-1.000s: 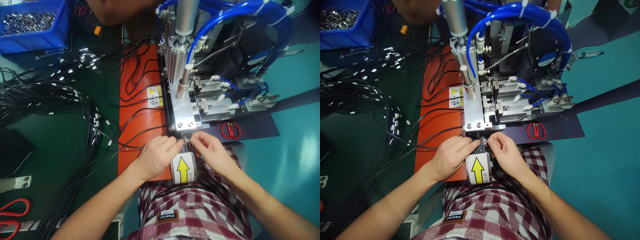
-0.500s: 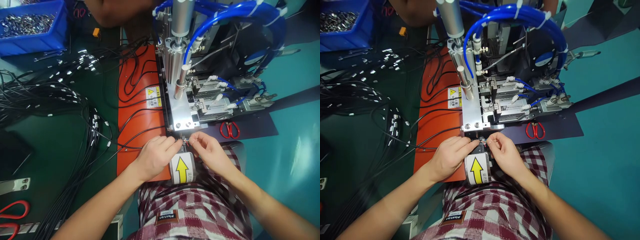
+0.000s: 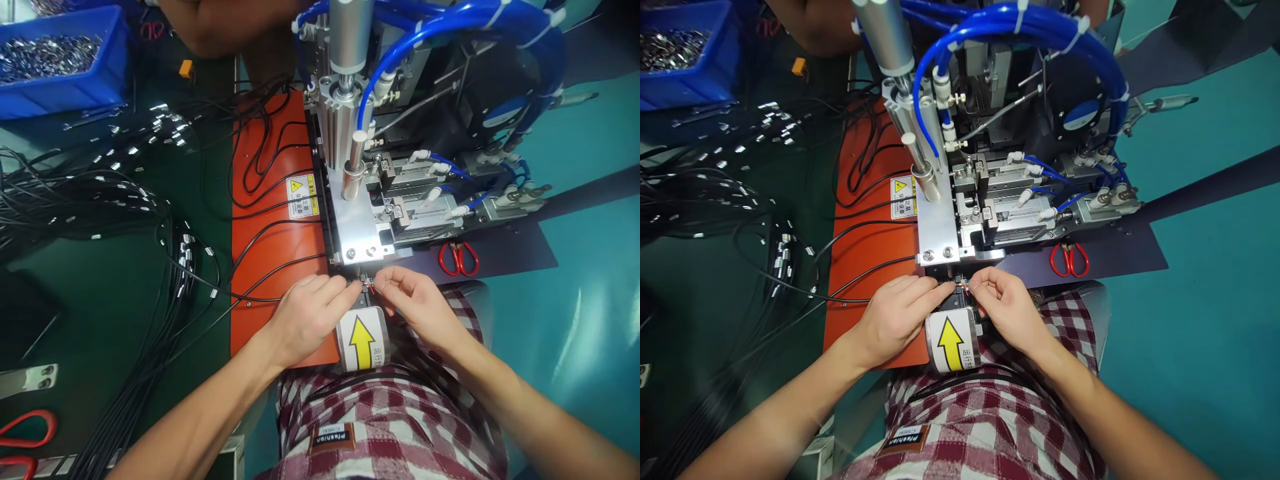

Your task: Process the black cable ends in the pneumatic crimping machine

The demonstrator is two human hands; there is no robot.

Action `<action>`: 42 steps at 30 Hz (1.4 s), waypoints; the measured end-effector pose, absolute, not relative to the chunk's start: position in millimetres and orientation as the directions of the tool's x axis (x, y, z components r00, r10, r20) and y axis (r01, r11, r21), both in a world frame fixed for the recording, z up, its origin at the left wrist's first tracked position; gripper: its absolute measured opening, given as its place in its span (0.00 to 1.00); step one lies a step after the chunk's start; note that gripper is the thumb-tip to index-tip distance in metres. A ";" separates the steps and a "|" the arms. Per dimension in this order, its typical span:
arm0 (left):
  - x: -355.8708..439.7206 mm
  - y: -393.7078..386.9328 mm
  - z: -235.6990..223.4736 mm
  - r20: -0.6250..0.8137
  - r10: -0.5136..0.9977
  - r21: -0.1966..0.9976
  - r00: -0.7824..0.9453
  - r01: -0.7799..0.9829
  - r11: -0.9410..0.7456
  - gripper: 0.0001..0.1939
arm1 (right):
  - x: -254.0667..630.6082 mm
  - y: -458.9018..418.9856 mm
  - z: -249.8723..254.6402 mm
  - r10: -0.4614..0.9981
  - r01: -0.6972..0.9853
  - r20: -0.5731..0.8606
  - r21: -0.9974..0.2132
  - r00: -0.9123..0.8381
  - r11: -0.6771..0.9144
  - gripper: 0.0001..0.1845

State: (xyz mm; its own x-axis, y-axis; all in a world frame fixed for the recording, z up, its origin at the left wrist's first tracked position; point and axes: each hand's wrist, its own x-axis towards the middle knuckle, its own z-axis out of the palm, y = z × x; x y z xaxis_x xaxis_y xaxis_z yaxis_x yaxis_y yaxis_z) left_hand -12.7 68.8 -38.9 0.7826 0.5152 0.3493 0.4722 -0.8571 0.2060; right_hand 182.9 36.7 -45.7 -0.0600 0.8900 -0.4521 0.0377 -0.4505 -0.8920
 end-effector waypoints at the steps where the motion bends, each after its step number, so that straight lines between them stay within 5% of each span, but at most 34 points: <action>1: -12.6 68.8 -39.0 0.353 0.515 0.203 0.781 0.474 -0.857 0.16 | 182.3 36.5 -46.4 0.894 0.041 -0.444 -0.896 -0.057 -0.443 0.14; 18: -13.3 68.3 -37.9 0.375 0.515 0.260 0.771 0.446 -0.856 0.15 | 185.7 32.6 -34.6 0.909 0.107 -0.406 -0.912 -0.090 -0.397 0.10; 21: -12.4 60.6 -18.9 0.296 0.630 0.477 0.718 0.460 -0.749 0.13 | 186.4 27.8 -18.3 0.908 0.157 -0.405 -0.909 -0.105 -0.387 0.11; 24: -7.4 47.1 8.3 -0.054 0.777 0.786 0.627 0.506 -0.354 0.16 | 185.8 20.0 1.1 0.902 0.202 -0.398 -0.909 -0.168 -0.364 0.12; 27: 0.1 33.9 23.2 -0.191 0.821 0.906 0.538 0.419 -0.064 0.07 | 183.3 11.7 14.9 0.903 0.219 -0.380 -0.916 -0.200 -0.337 0.12; 31: 4.2 24.6 19.6 0.032 0.900 0.922 0.436 0.334 -0.194 0.03 | 180.8 3.6 18.9 0.864 0.126 -0.445 -0.896 -0.237 -0.427 0.14; 35: 0.9 21.3 15.0 0.252 0.787 0.818 0.563 0.310 -0.484 0.09 | 182.5 -0.9 13.3 0.799 -0.073 -0.500 -0.831 -0.335 -0.551 0.16; 39: 0.0 16.8 17.9 0.226 0.803 0.847 0.551 0.297 -0.442 0.07 | 184.5 -4.1 13.6 0.802 -0.072 -0.496 -0.835 -0.332 -0.546 0.15; 42: 3.0 12.7 21.6 0.086 0.884 0.941 0.459 0.253 -0.223 0.04 | 182.6 -8.5 18.5 0.819 0.017 -0.478 -0.867 -0.317 -0.499 0.14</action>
State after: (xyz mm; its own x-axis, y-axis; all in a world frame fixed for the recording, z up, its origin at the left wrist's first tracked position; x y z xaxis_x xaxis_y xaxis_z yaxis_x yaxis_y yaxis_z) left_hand 3.0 12.7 21.6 0.4590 0.8843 0.0861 0.2529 -0.2229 0.9415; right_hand 182.6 -8.5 18.5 -0.3173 0.8191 -0.4779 0.0174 -0.4988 -0.8665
